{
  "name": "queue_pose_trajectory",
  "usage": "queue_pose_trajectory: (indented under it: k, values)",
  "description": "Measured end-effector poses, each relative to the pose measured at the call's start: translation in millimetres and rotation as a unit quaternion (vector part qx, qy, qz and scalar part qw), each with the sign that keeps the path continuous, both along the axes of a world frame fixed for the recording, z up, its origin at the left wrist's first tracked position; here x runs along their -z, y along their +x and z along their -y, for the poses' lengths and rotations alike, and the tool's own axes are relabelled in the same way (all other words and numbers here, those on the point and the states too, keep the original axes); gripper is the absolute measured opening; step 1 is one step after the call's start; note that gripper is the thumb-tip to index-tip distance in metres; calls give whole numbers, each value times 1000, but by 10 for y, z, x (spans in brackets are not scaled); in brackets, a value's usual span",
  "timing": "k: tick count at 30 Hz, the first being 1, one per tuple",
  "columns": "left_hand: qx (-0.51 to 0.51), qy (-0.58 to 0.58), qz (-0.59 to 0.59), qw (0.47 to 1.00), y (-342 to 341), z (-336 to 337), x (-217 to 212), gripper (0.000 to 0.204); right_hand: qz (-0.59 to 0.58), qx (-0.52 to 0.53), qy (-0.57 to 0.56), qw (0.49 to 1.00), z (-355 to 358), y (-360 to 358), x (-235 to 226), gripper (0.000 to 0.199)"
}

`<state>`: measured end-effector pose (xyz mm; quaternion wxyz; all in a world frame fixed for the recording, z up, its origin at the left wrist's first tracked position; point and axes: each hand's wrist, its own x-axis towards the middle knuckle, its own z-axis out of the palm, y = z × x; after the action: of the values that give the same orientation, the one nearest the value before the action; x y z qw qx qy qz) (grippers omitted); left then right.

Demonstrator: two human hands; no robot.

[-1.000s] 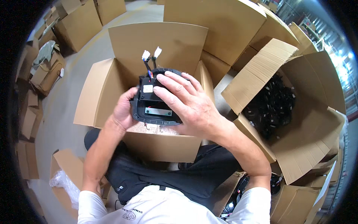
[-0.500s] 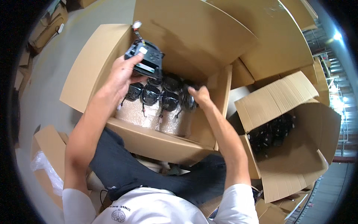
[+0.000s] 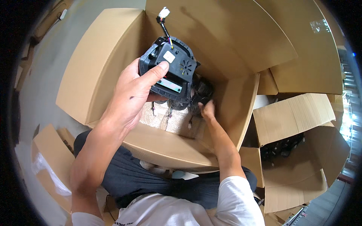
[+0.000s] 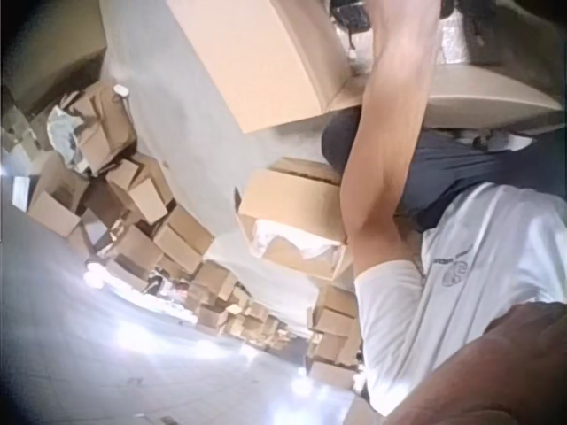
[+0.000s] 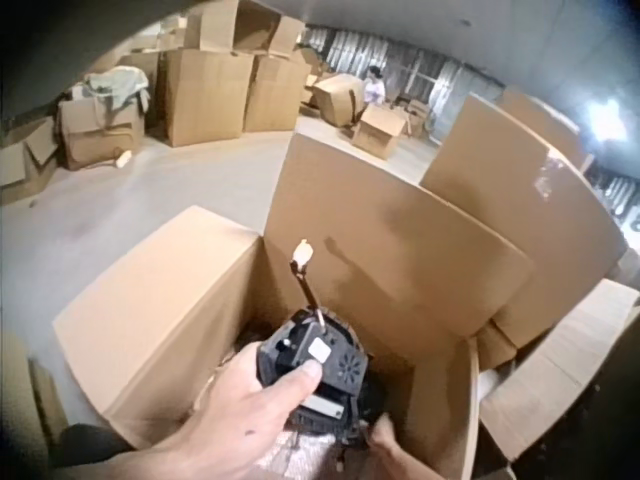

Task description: The person packs electronic dashboard components by hand, taking them from one cardboard box and placing them into another cardboard box with bubble wrap.

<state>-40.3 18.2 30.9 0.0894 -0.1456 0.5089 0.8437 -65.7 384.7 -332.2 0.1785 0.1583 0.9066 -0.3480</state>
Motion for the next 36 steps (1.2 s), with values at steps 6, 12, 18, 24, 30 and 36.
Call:
queue_pose_trajectory:
  k: [6, 12, 18, 24, 30, 36]
  values:
    - [-1, 24, 3, 1000, 7, -3, -89, 30, 31, -400, 554, 729, 169, 444, 194, 101]
    - [-4, 55, 23, 998, -41, -65, 66, 38, -151, -192, 92, 965, 46, -80, -307, 100]
    - [-59, 3, 41, 997, -2, 282, -24, 33, -576, -314, -16, 755, 1729, -316, -2737, 92]
    - [-141, -102, -39, 984, -11, 359, -18, 65, -406, -346, -135, 835, 2023, -175, -3063, 53]
    - [-206, -113, -59, 970, 76, 552, -208, 80, 132, -400, 13, 907, 2239, -448, -1671, 55]
    - [-170, -112, -49, 978, 59, 547, -114, 81, 388, -69, -423, 816, 2762, 41, -75, 54]
